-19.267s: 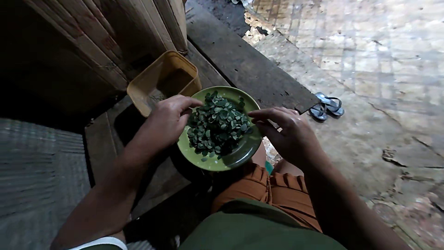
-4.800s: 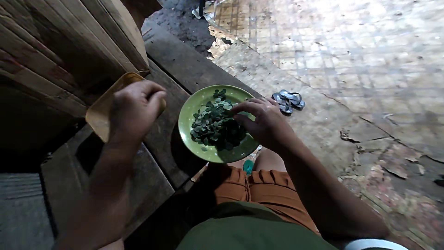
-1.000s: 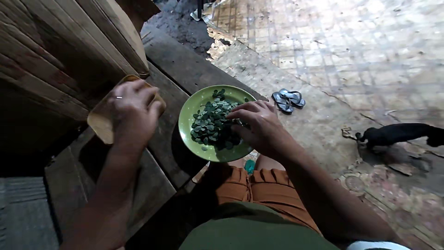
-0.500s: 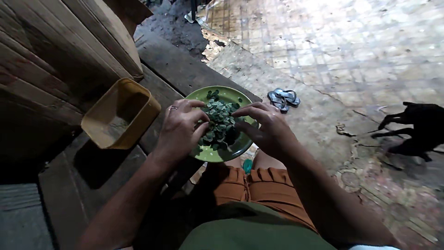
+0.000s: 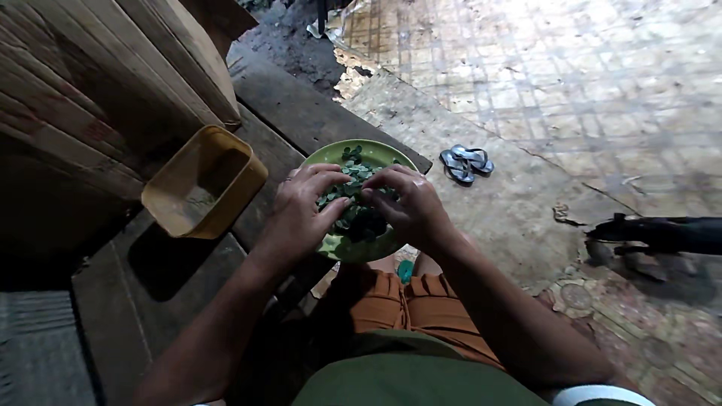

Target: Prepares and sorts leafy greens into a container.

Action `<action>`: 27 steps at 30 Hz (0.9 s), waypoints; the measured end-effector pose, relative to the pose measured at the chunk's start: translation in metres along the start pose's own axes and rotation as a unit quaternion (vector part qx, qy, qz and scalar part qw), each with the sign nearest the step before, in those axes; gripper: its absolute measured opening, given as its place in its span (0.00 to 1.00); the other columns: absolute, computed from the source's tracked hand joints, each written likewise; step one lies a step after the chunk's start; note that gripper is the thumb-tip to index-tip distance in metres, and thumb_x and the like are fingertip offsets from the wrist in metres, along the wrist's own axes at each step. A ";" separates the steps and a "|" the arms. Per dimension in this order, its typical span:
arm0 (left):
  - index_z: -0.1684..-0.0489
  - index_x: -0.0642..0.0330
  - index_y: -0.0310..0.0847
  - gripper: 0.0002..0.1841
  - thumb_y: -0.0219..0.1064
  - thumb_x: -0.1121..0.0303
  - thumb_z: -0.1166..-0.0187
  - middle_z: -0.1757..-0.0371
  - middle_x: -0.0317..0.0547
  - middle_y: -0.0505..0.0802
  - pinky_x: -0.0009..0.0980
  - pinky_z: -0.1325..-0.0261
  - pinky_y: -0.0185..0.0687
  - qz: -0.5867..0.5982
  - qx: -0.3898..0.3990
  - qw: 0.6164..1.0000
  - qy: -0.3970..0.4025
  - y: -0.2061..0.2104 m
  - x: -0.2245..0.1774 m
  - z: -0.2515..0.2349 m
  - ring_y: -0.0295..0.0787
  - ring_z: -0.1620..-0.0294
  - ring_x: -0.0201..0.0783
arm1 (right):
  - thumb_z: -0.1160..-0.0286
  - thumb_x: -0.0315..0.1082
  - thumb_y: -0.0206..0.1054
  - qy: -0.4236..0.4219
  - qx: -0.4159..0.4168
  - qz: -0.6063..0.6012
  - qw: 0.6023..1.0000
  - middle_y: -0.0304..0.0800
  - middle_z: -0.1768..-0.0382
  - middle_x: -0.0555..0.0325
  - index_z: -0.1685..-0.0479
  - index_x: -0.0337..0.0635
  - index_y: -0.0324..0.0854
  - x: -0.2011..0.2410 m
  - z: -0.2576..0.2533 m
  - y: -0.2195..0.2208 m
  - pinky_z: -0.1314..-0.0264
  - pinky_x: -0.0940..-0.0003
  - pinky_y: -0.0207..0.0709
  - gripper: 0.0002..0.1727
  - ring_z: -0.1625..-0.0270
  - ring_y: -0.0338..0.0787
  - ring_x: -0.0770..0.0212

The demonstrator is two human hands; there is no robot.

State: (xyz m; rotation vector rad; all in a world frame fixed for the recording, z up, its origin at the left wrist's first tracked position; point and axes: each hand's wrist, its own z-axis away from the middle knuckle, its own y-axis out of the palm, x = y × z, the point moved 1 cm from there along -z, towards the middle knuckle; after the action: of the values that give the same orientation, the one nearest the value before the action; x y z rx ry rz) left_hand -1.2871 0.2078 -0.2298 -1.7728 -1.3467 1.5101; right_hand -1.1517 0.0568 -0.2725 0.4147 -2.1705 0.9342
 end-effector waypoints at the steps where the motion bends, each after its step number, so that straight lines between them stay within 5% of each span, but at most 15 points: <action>1: 0.35 0.55 0.87 0.17 0.69 0.62 0.20 0.28 0.44 0.88 0.53 0.24 0.71 0.013 0.001 1.000 0.000 0.000 0.001 0.000 0.79 0.24 0.45 | 0.21 0.32 0.68 0.006 0.003 -0.012 1.000 0.92 0.55 0.53 0.55 0.39 0.90 -0.001 0.000 -0.002 0.38 0.53 0.80 0.08 0.47 0.90 0.57; 5: 0.31 0.57 0.85 0.19 0.67 0.66 0.20 0.28 0.43 0.87 0.42 0.19 0.71 0.052 0.012 0.999 0.003 0.002 0.001 0.000 0.78 0.22 0.36 | 0.20 0.32 0.67 0.006 0.002 -0.039 0.999 0.91 0.56 0.54 0.56 0.38 0.89 -0.002 0.001 -0.005 0.41 0.62 0.82 0.08 0.49 0.89 0.62; 10: 0.44 0.54 0.91 0.15 0.70 0.56 0.20 0.33 0.42 0.90 0.40 0.24 0.74 0.087 0.013 0.996 -0.012 0.009 -0.001 -0.002 0.81 0.27 0.36 | 0.20 0.34 0.67 0.004 -0.007 -0.046 0.999 0.91 0.57 0.58 0.55 0.40 0.89 -0.003 0.002 -0.004 0.42 0.67 0.81 0.08 0.50 0.89 0.67; 16: 0.55 0.55 0.90 0.06 0.69 0.65 0.19 0.45 0.36 0.93 0.30 0.32 0.81 0.137 -0.002 0.990 -0.033 0.015 -0.001 -0.004 0.87 0.38 0.27 | 0.20 0.34 0.68 0.003 0.004 -0.049 0.999 0.90 0.58 0.59 0.56 0.40 0.89 -0.002 0.002 -0.005 0.43 0.69 0.82 0.08 0.52 0.88 0.68; 22: 0.54 0.56 0.91 0.08 0.67 0.66 0.18 0.41 0.37 0.93 0.31 0.28 0.81 0.159 0.000 0.986 -0.042 0.010 0.001 -0.001 0.86 0.33 0.27 | 0.20 0.35 0.67 0.012 0.006 -0.052 0.999 0.90 0.59 0.60 0.56 0.41 0.89 -0.003 0.003 -0.008 0.44 0.71 0.81 0.08 0.52 0.88 0.70; 27: 0.38 0.54 0.88 0.14 0.67 0.65 0.18 0.35 0.37 0.91 0.32 0.25 0.78 0.144 0.014 0.988 -0.058 0.005 -0.003 0.000 0.83 0.30 0.27 | 0.20 0.35 0.67 0.020 0.011 -0.055 0.998 0.90 0.59 0.59 0.56 0.40 0.89 -0.004 0.003 -0.007 0.45 0.69 0.81 0.09 0.52 0.88 0.69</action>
State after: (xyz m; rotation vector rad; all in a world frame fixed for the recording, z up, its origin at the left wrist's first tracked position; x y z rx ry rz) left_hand -1.2845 0.2033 -0.2329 -1.9537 -1.1505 1.7983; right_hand -1.1464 0.0497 -0.2735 0.5156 -2.0802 0.8991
